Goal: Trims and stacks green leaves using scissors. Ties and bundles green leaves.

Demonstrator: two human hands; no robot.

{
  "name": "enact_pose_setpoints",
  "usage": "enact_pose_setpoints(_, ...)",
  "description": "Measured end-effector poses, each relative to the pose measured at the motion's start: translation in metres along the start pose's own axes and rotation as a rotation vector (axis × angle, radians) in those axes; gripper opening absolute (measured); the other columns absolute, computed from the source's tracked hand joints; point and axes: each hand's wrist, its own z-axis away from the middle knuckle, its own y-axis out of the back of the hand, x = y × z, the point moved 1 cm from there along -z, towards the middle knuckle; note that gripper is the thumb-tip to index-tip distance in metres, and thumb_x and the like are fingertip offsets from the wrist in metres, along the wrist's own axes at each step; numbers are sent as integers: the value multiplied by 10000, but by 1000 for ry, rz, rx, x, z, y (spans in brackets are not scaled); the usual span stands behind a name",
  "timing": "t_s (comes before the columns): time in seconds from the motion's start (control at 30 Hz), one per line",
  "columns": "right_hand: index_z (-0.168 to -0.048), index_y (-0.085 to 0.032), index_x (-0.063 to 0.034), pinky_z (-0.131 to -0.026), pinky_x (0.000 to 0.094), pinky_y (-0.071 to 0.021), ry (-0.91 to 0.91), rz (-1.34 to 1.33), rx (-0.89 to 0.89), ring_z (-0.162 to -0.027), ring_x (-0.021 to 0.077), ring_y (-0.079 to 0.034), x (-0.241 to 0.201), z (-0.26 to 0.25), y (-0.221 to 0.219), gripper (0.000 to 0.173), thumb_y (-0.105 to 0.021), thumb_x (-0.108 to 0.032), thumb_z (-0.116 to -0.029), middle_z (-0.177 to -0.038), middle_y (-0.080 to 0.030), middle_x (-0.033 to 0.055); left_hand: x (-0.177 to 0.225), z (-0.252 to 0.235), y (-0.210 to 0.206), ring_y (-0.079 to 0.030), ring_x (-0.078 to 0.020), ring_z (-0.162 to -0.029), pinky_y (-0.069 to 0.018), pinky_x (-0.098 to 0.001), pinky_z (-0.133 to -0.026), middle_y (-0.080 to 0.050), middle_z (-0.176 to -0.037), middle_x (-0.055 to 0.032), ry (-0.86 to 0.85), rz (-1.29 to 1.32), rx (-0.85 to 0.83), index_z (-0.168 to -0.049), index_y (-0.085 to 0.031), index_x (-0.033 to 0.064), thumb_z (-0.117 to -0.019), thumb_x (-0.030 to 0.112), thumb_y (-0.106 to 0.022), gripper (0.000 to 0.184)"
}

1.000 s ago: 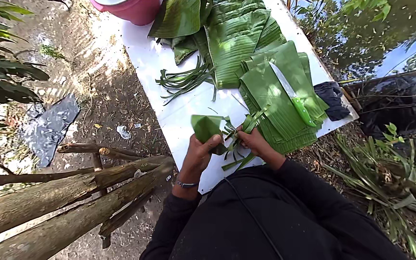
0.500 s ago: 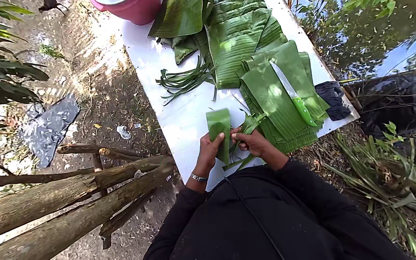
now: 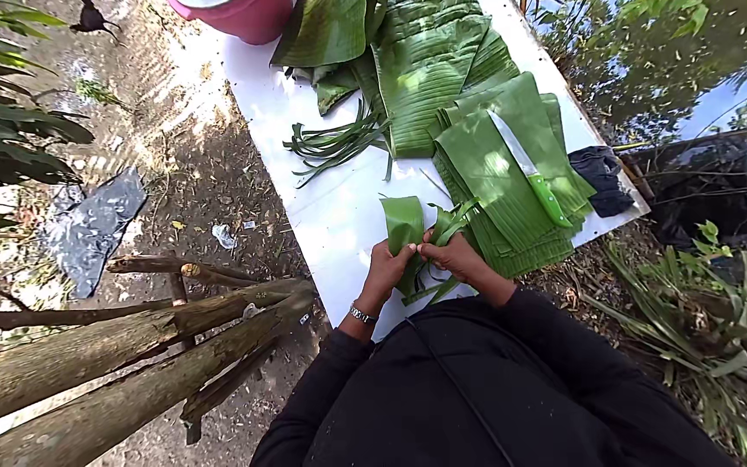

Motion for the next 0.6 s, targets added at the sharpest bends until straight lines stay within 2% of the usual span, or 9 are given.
enact_pose_setpoints(0.2,-868,-584,-67,-458,200,-366,47,16,15,-479,49,-441,2,-1,-1,131,-681,-15,-940,-651,-569,3,-3,-1,-3,-694,-140,-806,-595,-339,-788,-709,-889,-107,-38,-17,28,-1074,-658,-44,-977,68,-669,149)
enact_pose_setpoints(0.5,-857,-576,-74,-469,203,-367,37,27,29,-490,51,-440,-1,-1,-1,151,-698,-4,-912,-640,-544,-2,-4,-1,1,-697,-131,-857,-594,-329,-829,-709,-933,-100,-26,30,-91,-1129,-628,-46,-1011,75,-609,170)
enact_pose_setpoints(0.6,-896,-605,-71,-495,229,-393,23,83,67,-513,61,-457,0,-3,-1,129,-729,-32,-890,-656,-555,-1,-4,1,2,-703,-135,-872,-598,-337,-849,-713,-944,-101,-22,45,-140,-1142,-622,-52,-1008,60,-601,176)
